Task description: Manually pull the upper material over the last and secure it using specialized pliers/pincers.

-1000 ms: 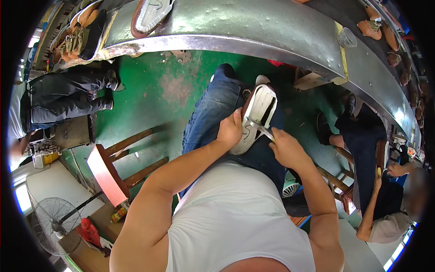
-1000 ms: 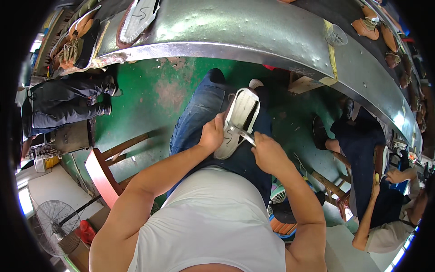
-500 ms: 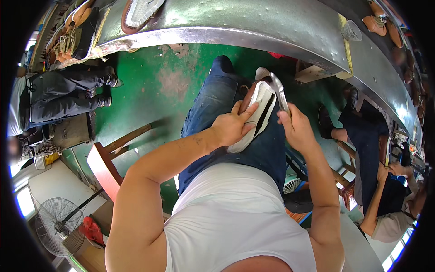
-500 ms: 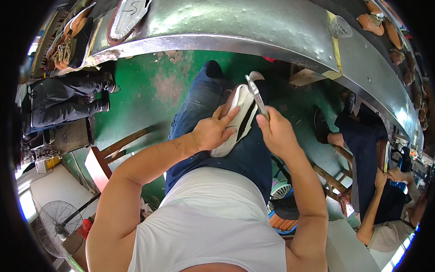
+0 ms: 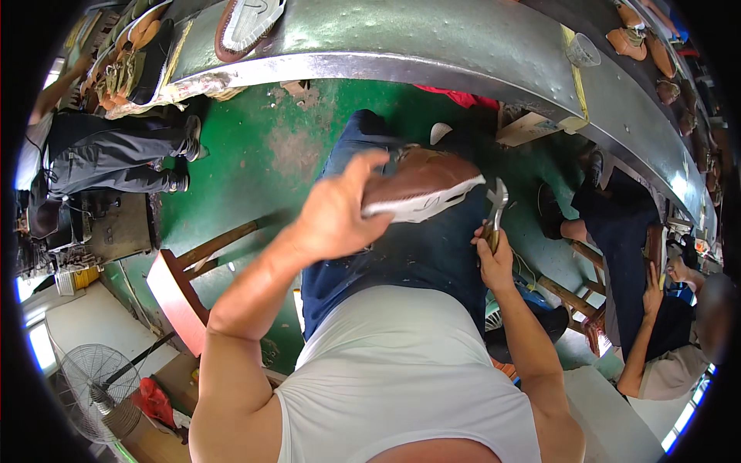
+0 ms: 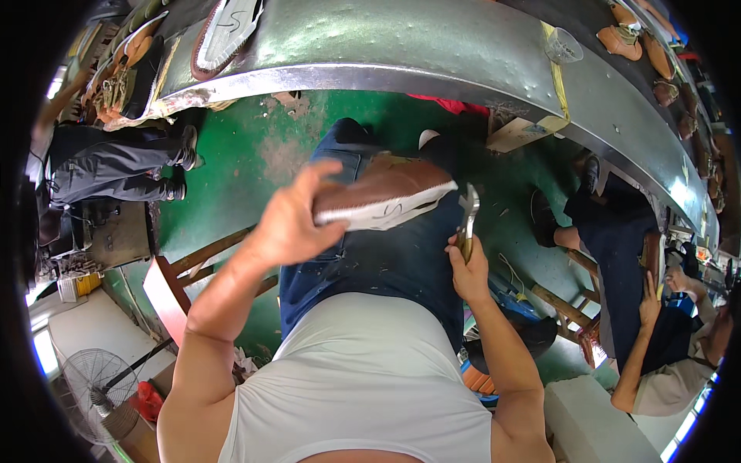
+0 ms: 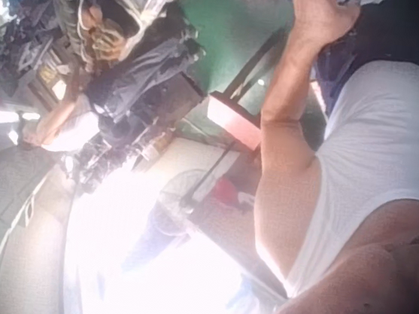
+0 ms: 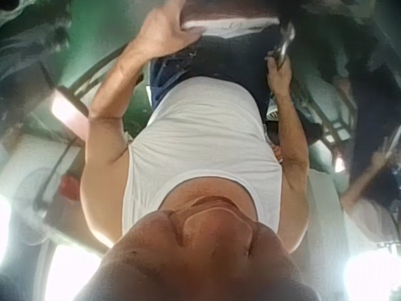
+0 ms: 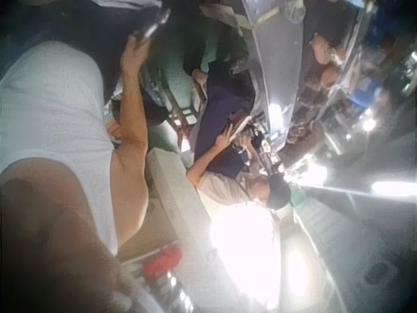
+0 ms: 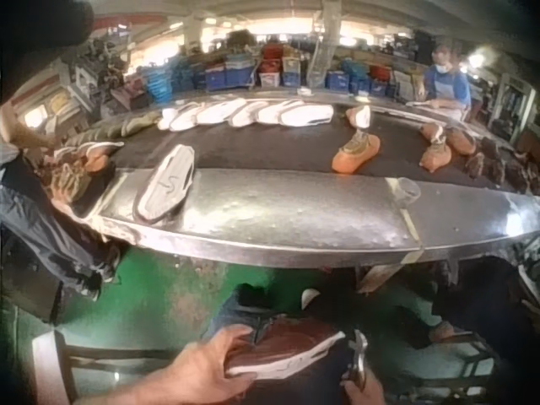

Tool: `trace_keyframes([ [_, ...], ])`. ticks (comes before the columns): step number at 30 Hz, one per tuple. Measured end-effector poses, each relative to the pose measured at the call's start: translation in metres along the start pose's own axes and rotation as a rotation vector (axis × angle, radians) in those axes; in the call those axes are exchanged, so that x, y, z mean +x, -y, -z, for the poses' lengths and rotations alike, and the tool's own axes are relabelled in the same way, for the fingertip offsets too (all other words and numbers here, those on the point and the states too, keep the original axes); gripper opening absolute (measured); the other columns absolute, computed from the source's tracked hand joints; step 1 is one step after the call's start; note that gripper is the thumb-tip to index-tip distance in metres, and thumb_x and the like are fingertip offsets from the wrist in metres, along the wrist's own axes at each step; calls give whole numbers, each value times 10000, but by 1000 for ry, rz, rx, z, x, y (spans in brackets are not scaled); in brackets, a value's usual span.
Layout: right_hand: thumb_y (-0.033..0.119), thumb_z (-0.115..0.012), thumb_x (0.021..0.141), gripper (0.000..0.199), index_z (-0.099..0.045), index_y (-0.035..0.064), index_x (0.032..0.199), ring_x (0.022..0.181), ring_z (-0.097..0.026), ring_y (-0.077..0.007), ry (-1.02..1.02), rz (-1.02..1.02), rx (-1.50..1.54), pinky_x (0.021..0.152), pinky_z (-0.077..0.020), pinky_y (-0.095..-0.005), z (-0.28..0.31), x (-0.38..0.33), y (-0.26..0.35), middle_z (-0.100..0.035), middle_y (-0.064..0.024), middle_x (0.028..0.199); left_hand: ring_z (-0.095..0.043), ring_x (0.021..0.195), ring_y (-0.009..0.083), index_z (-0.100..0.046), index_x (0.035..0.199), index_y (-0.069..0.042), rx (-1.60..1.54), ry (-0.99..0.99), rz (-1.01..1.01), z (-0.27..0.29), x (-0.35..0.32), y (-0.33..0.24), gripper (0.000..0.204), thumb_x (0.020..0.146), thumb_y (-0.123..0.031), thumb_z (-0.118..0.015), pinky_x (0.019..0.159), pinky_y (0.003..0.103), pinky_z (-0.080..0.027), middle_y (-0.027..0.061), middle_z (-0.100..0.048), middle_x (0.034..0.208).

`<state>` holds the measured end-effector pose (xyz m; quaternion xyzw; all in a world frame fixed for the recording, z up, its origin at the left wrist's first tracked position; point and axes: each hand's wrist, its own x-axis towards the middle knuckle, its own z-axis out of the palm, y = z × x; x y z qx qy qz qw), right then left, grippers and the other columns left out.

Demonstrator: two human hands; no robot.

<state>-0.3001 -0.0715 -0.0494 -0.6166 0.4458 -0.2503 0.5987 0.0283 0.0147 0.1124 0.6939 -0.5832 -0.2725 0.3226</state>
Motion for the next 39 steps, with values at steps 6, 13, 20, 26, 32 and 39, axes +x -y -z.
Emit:
trace_keyframes([
  [6, 141, -588, 962, 306, -548, -27, 1215, 854, -638, -163, 145, -98, -171, 780, -507, -300, 14, 13, 41, -649, -106, 990, -658, 919, 170, -581, 1180, 1, -640, -130, -43, -25, 84, -10, 466, 819, -185, -808, 834, 323, -536, 125, -688, 1045],
  [13, 119, -620, 903, 465, -515, -54, 1322, 1013, -646, -424, 497, -27, -578, 893, -502, -433, 18, 12, 98, -643, -283, 1124, -633, 1001, 191, -597, 1268, 44, -1240, 127, 857, -139, 63, 84, 566, 1074, -432, -360, 926, 347, -491, 122, -685, 1114],
  [20, 132, -615, 907, 484, -482, -130, 1292, 1124, -579, -457, 529, 253, -754, 970, -468, -454, 7, 35, 108, -564, -319, 1253, -507, 1249, 206, -450, 1429, 2, -857, -7, 494, -156, 26, 76, 519, 1099, -357, -275, 1093, 313, -357, 148, -564, 1339],
  [26, 253, -614, 924, 264, -618, -10, 950, 794, -648, -361, 965, -215, -795, 719, -500, -445, 0, 104, 158, -656, -188, 812, -462, 1297, 201, -378, 1474, -5, -929, -4, 511, -163, 18, 80, 521, 1097, -354, -293, 1111, 313, -336, 143, -514, 1392],
  [32, 256, -634, 920, 254, -624, 3, 933, 785, -639, -407, 743, -61, -812, 694, -487, -463, -20, 92, 120, -653, -226, 820, -456, 1299, 198, -292, 1517, -20, -1371, 37, 560, -156, 16, 85, 620, 1054, -401, -449, 1110, 344, -353, 116, -474, 1424],
  [39, 215, -609, 939, 245, -625, -13, 1029, 622, -676, -259, 596, -559, -265, 558, -547, -345, -7, 76, 110, -688, -143, 871, -551, 1194, 197, -375, 1488, -40, -1177, 73, 555, -160, 50, 83, 716, 950, -409, -671, 1042, 342, -439, 96, -579, 1315],
])
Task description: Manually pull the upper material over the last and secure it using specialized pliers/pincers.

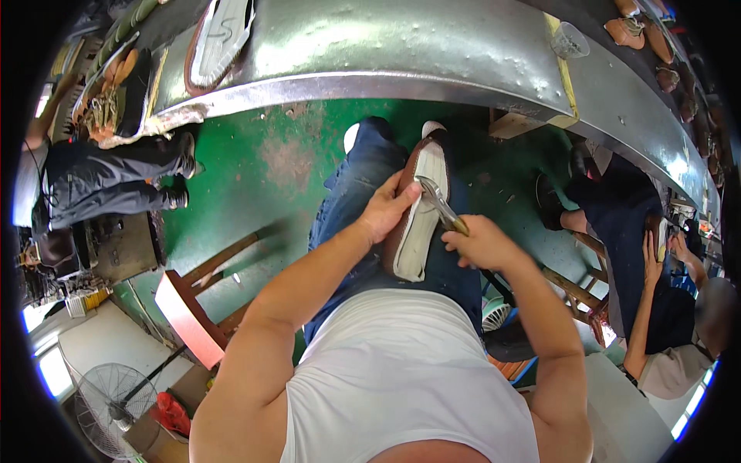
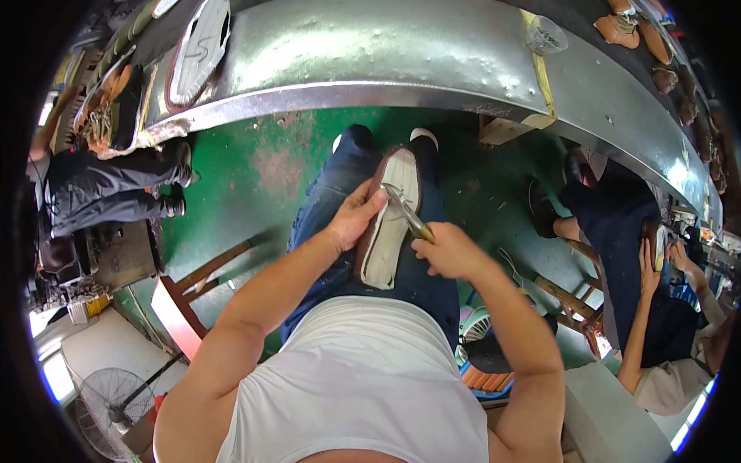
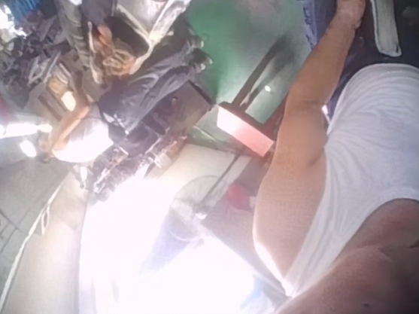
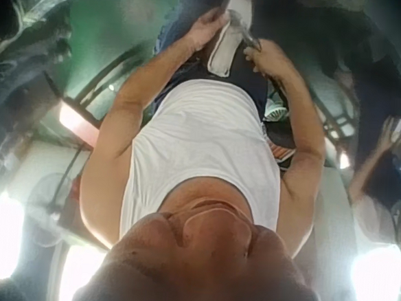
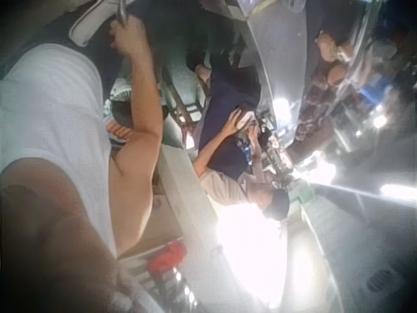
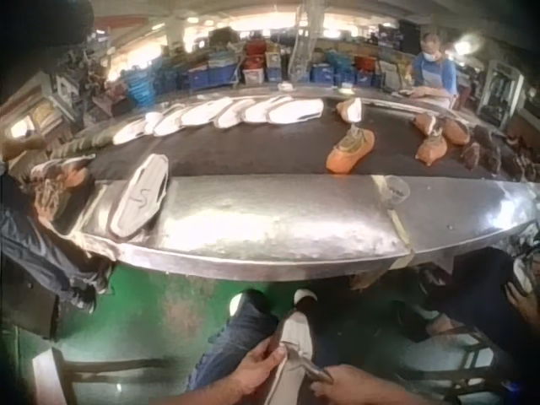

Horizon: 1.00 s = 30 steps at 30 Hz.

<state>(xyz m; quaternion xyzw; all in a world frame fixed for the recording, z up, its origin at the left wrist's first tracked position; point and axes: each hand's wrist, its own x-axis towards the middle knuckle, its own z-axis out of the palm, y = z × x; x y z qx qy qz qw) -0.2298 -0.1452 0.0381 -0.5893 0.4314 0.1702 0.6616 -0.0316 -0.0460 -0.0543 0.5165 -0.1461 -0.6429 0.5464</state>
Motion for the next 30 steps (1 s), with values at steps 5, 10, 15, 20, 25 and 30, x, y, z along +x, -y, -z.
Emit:
trace_keyframes([
  [5, 192, -603, 946, 208, -615, -12, 902, 579, -619, -151, 28, 21, 188, 524, -491, -289, 4, 23, -1, -656, -69, 731, -573, 1158, 186, -432, 1456, -71, -226, -48, 61, -8, -4, -2, 636, 964, -410, -649, 1000, 348, -471, 85, -601, 1285],
  [10, 189, -564, 989, 215, -581, -11, 913, 625, -607, -145, -440, 159, 536, 585, -480, -297, -59, 36, -47, -663, -67, 778, -592, 1117, 179, -440, 1450, -76, -172, -8, 62, -11, 7, -5, 630, 959, -406, -657, 963, 348, -493, 80, -608, 1267],
  [15, 204, -577, 989, 249, -584, -36, 1055, 764, -641, -169, -91, 82, 356, 621, -551, -305, -1, 15, -33, -657, -100, 906, -574, 1151, 165, -429, 1461, -78, -167, -20, 111, -7, 3, -9, 635, 960, -391, -661, 991, 345, -476, 77, -599, 1285],
  [20, 235, -610, 968, 367, -553, -41, 1203, 1074, -630, -218, 300, 13, 137, 748, -619, -365, 49, 9, -5, -628, -141, 1102, -562, 1174, 166, -417, 1471, -77, -134, 16, 99, -12, 1, -3, 639, 965, -388, -654, 1011, 339, -461, 76, -589, 1302],
  [25, 226, -570, 987, 241, -583, 14, 871, 647, -624, -127, 189, 51, -212, 558, -498, -304, 52, 16, 25, -645, -47, 756, -557, 1183, 171, -414, 1472, -71, -113, -8, 85, -10, -2, -1, 637, 967, -376, -654, 1021, 329, -452, 75, -584, 1313],
  [30, 262, -577, 998, 290, -594, 20, 840, 592, -602, -122, -36, 88, 134, 556, -479, -297, -3, 24, -34, -614, -34, 680, -571, 1164, 174, -443, 1448, -45, -60, -83, 75, -17, 1, -6, 648, 943, -365, -693, 1008, 321, -460, 87, -601, 1297],
])
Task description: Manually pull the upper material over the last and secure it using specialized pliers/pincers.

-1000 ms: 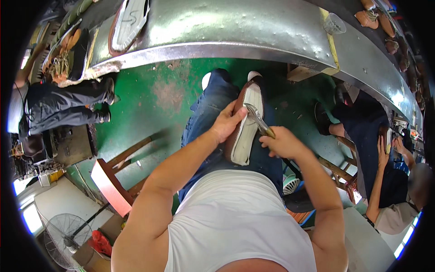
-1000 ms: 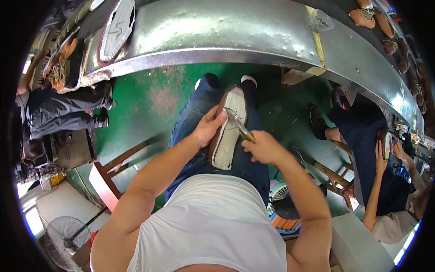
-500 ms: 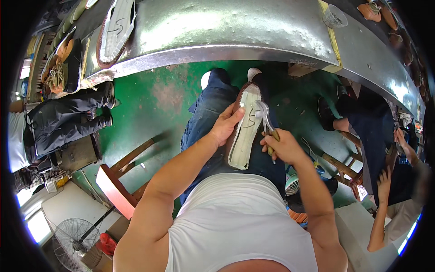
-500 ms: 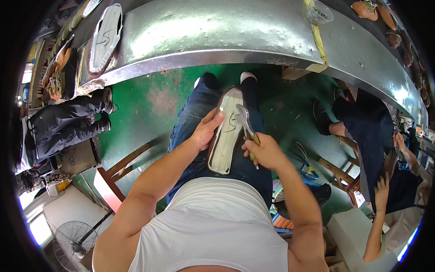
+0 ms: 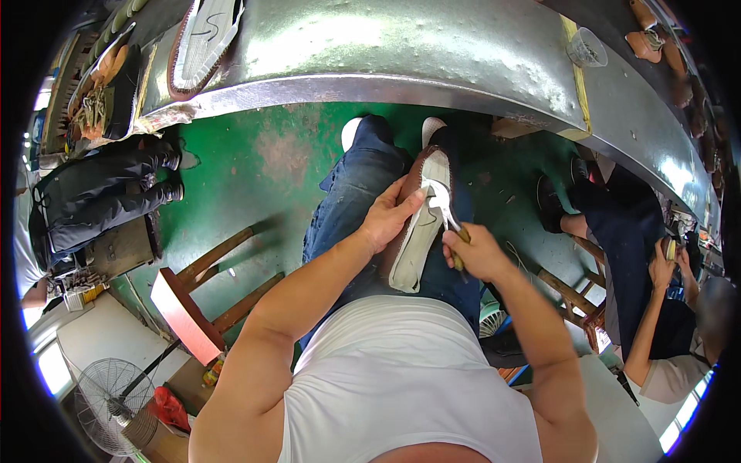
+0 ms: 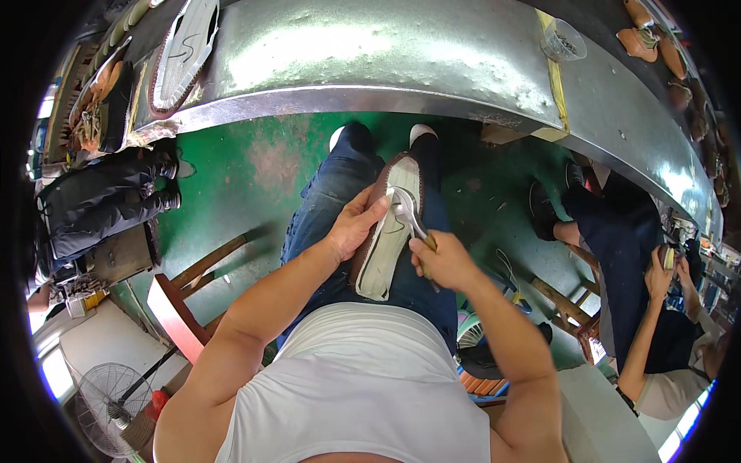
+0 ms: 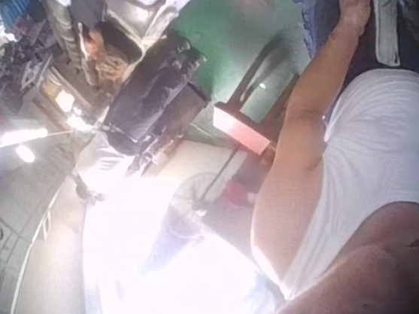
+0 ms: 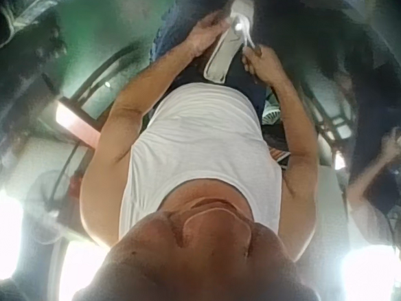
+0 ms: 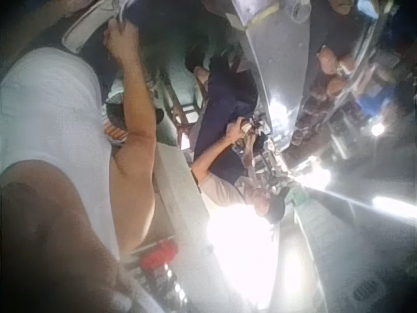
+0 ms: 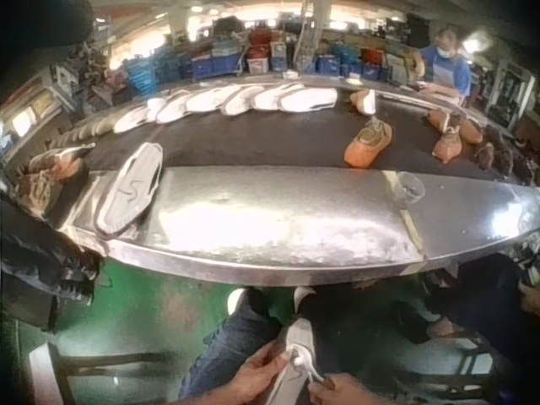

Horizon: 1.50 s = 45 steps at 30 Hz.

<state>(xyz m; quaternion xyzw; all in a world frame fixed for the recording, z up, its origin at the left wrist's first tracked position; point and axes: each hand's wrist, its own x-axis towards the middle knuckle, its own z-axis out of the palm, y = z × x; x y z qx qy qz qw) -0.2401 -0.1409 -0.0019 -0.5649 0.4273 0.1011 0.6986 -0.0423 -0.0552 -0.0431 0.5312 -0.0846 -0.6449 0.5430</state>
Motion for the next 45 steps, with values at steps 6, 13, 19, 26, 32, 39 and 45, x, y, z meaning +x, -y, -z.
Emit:
trace_keyframes([
  [6, 269, -586, 1000, 266, -617, 18, 918, 648, -624, -123, 44, -139, 290, 509, -462, -260, -1, -3, 5, -652, -57, 757, -639, 1046, 198, -524, 1353, 5, 179, -22, 94, 5, 7, -20, 621, 884, -339, -742, 928, 336, -505, 122, -660, 1185],
  [13, 385, -529, 1014, 396, -602, 3, 939, 774, -707, -238, -51, 99, -95, 596, -518, -358, 41, -18, 36, -709, -144, 857, -659, 1009, 240, -552, 1278, 16, 334, -101, 172, -8, 4, -33, 541, 874, -304, -716, 879, 365, -522, 160, -659, 1146],
  [19, 390, -549, 972, 451, -615, -53, 918, 835, -635, -485, -194, 191, -803, 771, -500, -502, 40, 4, 49, -658, -294, 848, -649, 1077, 280, -484, 1322, 35, 342, -20, 255, -2, 1, -34, 614, 840, -230, -756, 928, 398, -526, 191, -631, 1202],
  [26, 224, -613, 933, 283, -619, -44, 1025, 838, -658, -411, 129, 36, -570, 762, -517, -435, 35, -55, 49, -675, -230, 861, -647, 1099, 293, -433, 1342, 47, 349, 24, 359, -4, -1, -57, 645, 843, -201, -757, 961, 415, -517, 194, -603, 1254],
  [32, 217, -632, 921, 259, -625, 15, 1083, 899, -665, -400, -74, 468, -932, 798, -523, -474, -7, -46, 23, -677, -227, 926, -638, 1107, 278, -429, 1353, 43, 342, 36, 346, -4, 3, -47, 659, 850, -222, -762, 961, 418, -514, 181, -608, 1248],
  [39, 260, -654, 910, 280, -623, 18, 1046, 876, -664, -390, -187, 356, -701, 766, -517, -463, -22, -43, -19, -682, -199, 918, -645, 1083, 252, -432, 1368, 34, 347, 43, 254, 9, 10, -33, 652, 873, -240, -756, 934, 397, -522, 158, -631, 1222],
  [45, 206, -622, 914, 228, -606, 4, 1018, 874, -661, -388, -134, 152, -797, 761, -528, -461, -24, -70, -21, -665, -198, 925, -379, 1401, 253, 55, 1584, -143, 332, 278, 82, 15, -43, -9, 932, 949, -131, -629, 1149, 391, -325, 150, -335, 1546],
])
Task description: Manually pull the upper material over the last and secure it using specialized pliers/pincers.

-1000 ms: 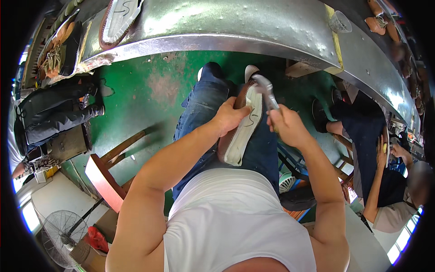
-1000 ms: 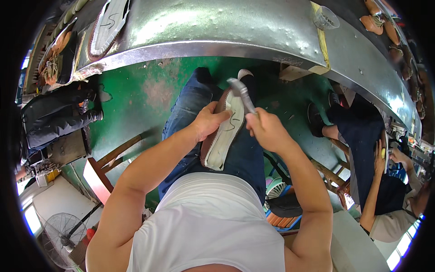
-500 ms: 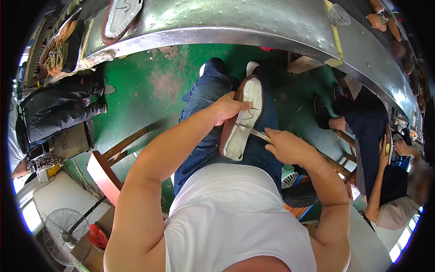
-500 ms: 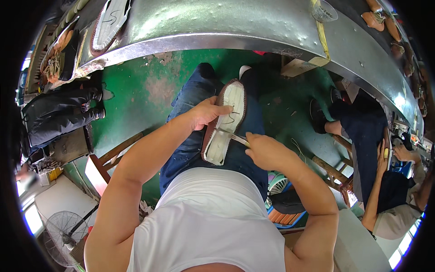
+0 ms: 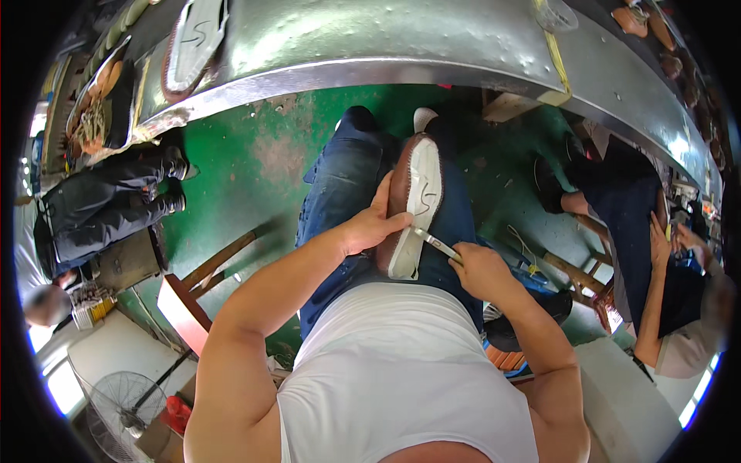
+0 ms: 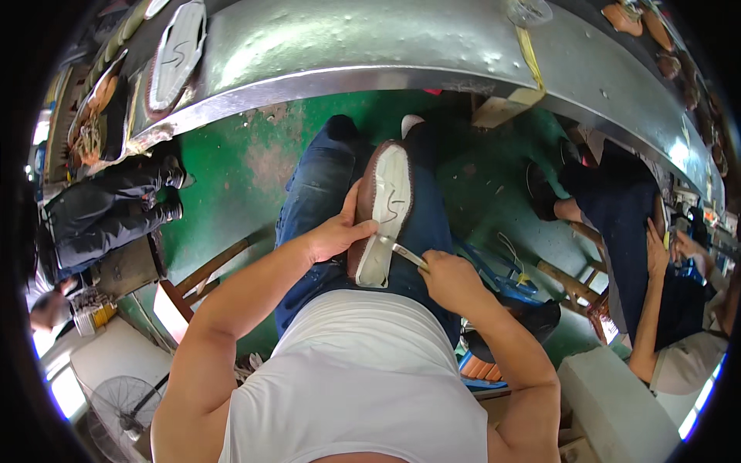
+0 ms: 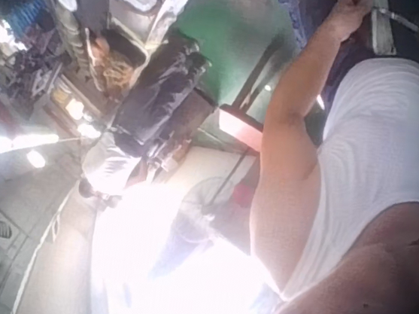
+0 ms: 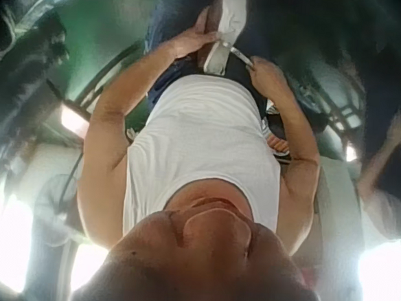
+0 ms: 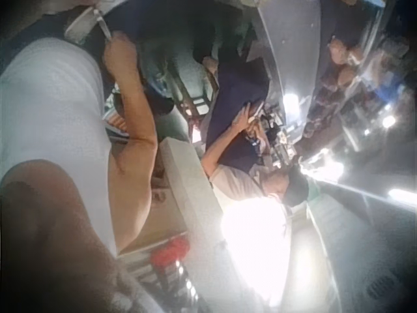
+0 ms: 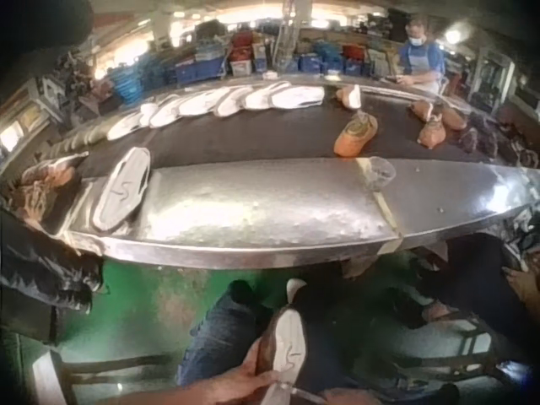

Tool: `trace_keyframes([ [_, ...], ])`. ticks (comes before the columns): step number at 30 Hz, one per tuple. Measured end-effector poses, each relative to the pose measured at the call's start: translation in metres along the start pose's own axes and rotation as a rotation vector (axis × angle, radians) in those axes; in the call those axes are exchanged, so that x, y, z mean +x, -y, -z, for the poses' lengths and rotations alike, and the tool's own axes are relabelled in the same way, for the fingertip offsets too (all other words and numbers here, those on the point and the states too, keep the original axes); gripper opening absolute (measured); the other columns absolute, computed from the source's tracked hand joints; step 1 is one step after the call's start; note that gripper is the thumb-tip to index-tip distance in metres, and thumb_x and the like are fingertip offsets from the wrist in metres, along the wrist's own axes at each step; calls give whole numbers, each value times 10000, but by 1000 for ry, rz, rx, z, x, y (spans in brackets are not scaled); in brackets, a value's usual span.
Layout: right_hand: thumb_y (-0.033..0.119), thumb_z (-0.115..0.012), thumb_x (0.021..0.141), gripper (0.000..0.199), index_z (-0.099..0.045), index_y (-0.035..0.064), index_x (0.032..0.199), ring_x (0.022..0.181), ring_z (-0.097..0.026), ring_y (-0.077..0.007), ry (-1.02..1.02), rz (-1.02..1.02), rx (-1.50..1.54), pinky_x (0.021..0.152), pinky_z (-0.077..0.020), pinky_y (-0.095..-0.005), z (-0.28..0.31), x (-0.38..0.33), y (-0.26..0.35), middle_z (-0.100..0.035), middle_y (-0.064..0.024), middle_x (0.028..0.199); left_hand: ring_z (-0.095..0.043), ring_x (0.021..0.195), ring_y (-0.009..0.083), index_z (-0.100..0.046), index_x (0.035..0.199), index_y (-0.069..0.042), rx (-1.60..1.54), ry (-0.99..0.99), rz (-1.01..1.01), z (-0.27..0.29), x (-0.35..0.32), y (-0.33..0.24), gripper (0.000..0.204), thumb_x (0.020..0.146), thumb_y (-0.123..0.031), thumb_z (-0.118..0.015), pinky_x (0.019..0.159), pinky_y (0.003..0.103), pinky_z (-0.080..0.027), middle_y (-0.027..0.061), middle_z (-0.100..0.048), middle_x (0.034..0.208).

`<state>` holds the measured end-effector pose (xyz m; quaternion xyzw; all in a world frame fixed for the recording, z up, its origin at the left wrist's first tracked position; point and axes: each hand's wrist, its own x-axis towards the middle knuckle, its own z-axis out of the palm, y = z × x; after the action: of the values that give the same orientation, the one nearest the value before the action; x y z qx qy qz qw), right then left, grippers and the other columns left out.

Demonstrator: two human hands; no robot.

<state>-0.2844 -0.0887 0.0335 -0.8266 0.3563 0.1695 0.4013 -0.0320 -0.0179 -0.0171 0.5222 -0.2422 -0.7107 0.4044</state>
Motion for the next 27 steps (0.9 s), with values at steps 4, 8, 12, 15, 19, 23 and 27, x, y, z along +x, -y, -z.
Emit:
trace_keyframes([
  [4, 139, -568, 910, 146, -587, 14, 983, 846, -672, -365, -65, 94, -204, 732, -551, -422, -14, -27, 12, -650, -180, 903, -334, 1408, 213, -7, 1592, -155, -152, -121, -3, -19, 5, 1, 904, 939, -65, -625, 1159, 349, -296, 125, -304, 1557],
  [8, 209, -595, 929, 201, -616, 10, 959, 801, -694, -330, 127, 15, -92, 711, -557, -413, -6, -27, -1, -685, -173, 883, -245, 1460, 339, 25, 1560, -4, 786, -469, -259, -35, 12, 39, 1021, 861, -176, -699, 1192, 409, -213, 243, -242, 1559],
  [12, 294, -627, 939, 309, -626, -12, 978, 693, -685, -268, 531, -111, 361, 676, -543, -388, 30, -6, -36, -701, -150, 830, -107, 1485, 436, 106, 1554, -27, 625, -231, -235, -21, -15, 39, 1079, 859, -221, -697, 1204, 453, -164, 295, -98, 1575],
  [15, 304, -593, 969, 333, -605, -29, 959, 652, -673, -239, 507, -147, 452, 636, -519, -393, 47, -8, -24, -676, -131, 777, 70, 1512, 405, 251, 1519, -49, 447, -143, -8, -16, -32, 45, 1149, 876, -221, -686, 1219, 409, -101, 297, 66, 1603],
  [19, 341, -508, 1015, 393, -590, -31, 918, 600, -654, -246, -255, 134, 292, 606, -512, -399, 41, 40, 6, -662, -134, 749, 20, 1516, 403, 246, 1526, -64, 549, -156, -17, -25, -28, 35, 1158, 872, -229, -695, 1218, 396, -107, 299, 42, 1606],
  [23, 362, -475, 1031, 423, -572, -39, 939, 632, -651, -218, -59, -31, 313, 614, -509, -372, 47, 71, -12, -653, -133, 756, -98, 1515, 364, 181, 1553, -71, 407, -212, -82, -3, -15, 48, 1114, 882, -210, -697, 1208, 376, -167, 281, -70, 1613],
  [27, 351, -449, 1056, 389, -575, -4, 958, 630, -611, -138, -257, -54, 934, 591, -507, -300, 8, 49, -42, -626, -75, 770, -330, 1429, 201, -88, 1590, -48, -60, -167, -71, -4, -48, 5, 858, 925, -45, -629, 1154, 320, -292, 118, -298, 1591],
])
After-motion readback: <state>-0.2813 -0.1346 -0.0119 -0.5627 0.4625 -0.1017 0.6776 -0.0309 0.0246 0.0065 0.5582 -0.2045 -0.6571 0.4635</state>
